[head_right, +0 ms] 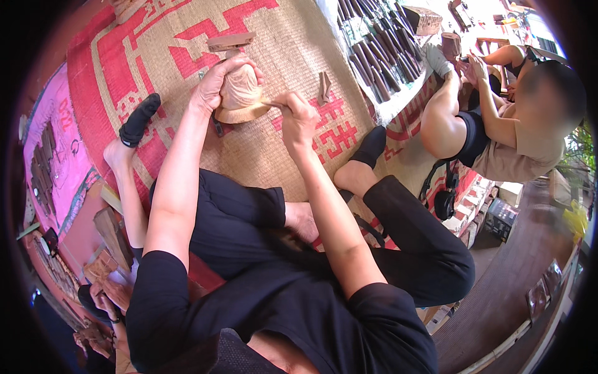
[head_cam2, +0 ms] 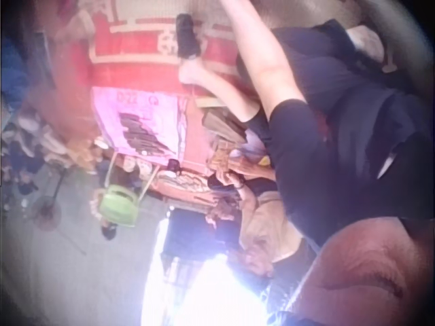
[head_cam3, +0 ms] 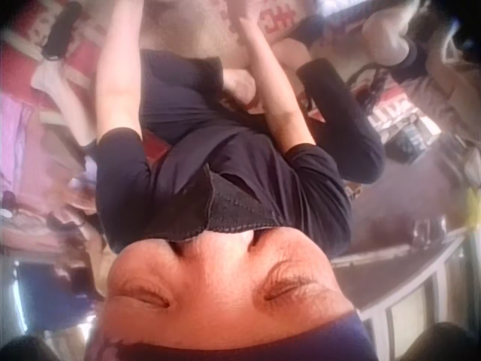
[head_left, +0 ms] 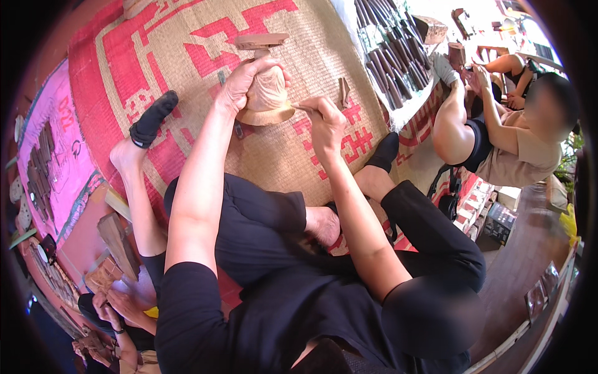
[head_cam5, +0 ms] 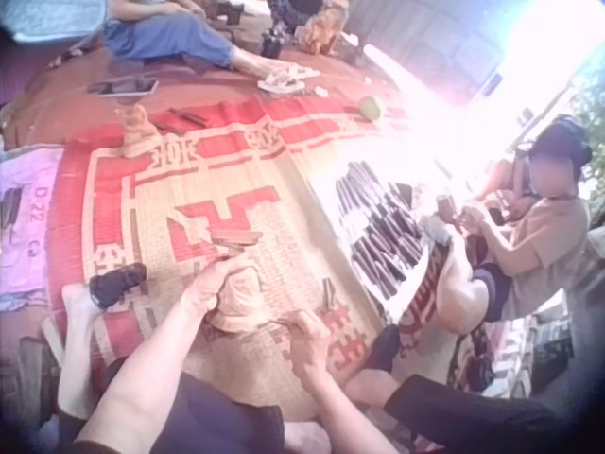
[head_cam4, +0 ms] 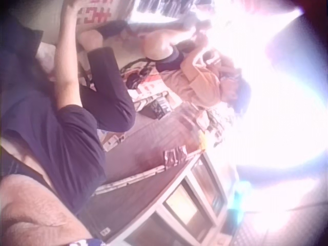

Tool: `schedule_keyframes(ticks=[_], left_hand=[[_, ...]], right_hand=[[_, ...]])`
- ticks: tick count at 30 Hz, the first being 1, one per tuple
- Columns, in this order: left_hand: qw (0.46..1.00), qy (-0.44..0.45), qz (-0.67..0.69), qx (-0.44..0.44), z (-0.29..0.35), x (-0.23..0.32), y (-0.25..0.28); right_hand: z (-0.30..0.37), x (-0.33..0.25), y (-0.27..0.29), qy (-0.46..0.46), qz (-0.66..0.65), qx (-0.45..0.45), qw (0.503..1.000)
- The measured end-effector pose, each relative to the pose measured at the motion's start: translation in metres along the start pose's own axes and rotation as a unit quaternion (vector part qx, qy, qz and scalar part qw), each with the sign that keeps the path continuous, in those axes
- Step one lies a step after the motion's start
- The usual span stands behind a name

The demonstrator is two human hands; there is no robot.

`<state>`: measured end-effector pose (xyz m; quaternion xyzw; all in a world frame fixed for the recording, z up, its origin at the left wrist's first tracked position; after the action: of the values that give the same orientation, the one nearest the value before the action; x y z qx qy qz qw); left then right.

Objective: The person sits on a mat and carves a small wooden block using a knife. They hold the wood in their left hand and use the knife in their right hand to shave off pieces, occasionally turning the block to work on different sides.

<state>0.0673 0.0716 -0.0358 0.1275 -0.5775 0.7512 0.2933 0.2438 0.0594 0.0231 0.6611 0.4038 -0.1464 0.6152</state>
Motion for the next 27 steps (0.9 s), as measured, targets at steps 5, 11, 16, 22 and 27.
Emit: schedule_keyframes(ticks=[5,11,16,22,27], left_hand=[[0.998,0.011,-0.059,-0.006,0.003,-0.005,-0.006],[0.999,-0.032,-0.037,-0.017,0.003,0.006,-0.007],[0.997,-0.068,-0.009,-0.032,0.006,0.008,-0.013],[0.977,-0.126,-0.168,0.032,0.010,0.013,-0.021],[0.975,-0.137,-0.128,0.117,0.022,0.001,-0.027]], right_hand=[[0.017,0.001,-0.018,0.030,0.022,-0.055,0.998],[0.011,0.037,0.002,-0.189,-0.140,-0.105,0.966],[0.010,0.046,-0.014,-0.359,-0.361,-0.117,0.853],[0.018,0.063,-0.036,-0.386,-0.359,-0.109,0.843],[0.026,0.073,-0.049,-0.414,-0.346,-0.095,0.837]])
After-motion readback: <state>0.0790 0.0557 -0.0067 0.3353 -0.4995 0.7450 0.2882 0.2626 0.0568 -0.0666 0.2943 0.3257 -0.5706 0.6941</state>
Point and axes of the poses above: each hand's wrist, its own z-axis away from the middle knuckle, its own y-axis out of the back of the hand, x = y × z, the point moved 6 cm from there along -z, towards the middle knuckle, and after that the axes turned 11 degrees about z, right-handed, at the moved point
